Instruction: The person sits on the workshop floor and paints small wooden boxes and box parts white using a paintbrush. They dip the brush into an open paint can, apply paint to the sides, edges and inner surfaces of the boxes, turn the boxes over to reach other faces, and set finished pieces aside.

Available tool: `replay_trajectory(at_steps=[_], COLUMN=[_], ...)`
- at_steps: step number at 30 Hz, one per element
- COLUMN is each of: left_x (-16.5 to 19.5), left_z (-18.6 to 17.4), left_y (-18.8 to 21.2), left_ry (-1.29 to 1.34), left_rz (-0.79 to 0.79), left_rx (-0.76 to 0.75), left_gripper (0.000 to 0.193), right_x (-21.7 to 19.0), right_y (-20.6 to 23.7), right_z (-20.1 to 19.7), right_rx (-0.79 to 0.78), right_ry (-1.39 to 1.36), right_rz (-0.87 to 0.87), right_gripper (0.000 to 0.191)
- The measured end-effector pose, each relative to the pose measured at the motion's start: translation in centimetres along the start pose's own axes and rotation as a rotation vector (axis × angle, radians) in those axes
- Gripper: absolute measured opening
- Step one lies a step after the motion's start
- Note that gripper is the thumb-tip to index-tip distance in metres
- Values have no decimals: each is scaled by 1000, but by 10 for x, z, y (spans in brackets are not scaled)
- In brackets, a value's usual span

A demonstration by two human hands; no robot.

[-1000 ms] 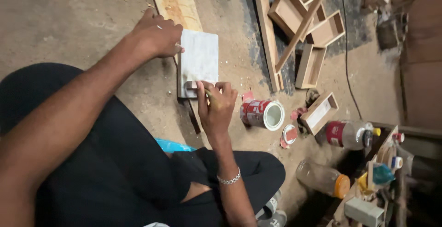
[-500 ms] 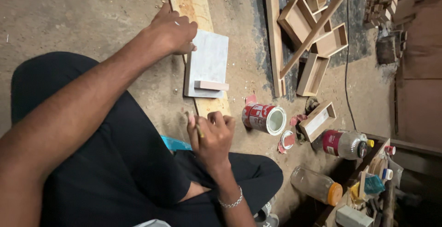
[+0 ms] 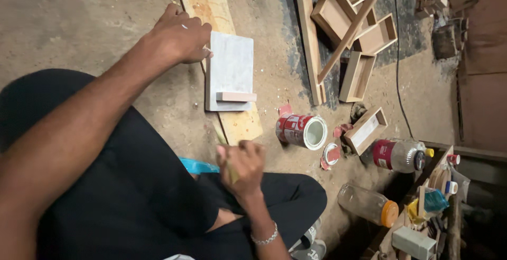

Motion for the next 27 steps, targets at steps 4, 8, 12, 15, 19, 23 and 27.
replay_trajectory(at_steps=[4, 8, 12, 15, 19, 23, 27], left_x=[3, 9, 13, 13, 11, 10, 6], left_z=[3, 2, 1, 0, 2, 4, 4], left_y=[-1, -5, -8, -7, -11, -17, -15], left_ry=[-48, -74, -50, -27, -31, -64, -58], left_rz=[-19, -47, -71, -67, -92, -50, -60], left_rx=[-75, -100, -149, -149, -179, -127, -141], left_gripper=[43, 46, 46, 43, 44, 46, 49], right_x=[45, 124, 169, 187, 198, 196, 192], right_y=[15, -7, -39, -60, -82, -81, -74], right_z=[-24, -5, 30, 47, 57, 64, 53], right_rx=[159, 147, 112, 130, 223, 130, 59], right_ry=[58, -537, -448, -466, -385, -383, -280], right_rz=[311, 838, 643, 627, 409, 485, 485], right_gripper=[16, 33, 43, 42, 43, 35, 46])
Point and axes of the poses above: each hand's wrist, its own y-axis away from the middle knuckle, its own z-axis out of the palm, x = y × z, the point moved 1 cm from there along -y, towards the middle knuckle, and after that the axes turned 10 degrees about y, right-handed, at the moved point
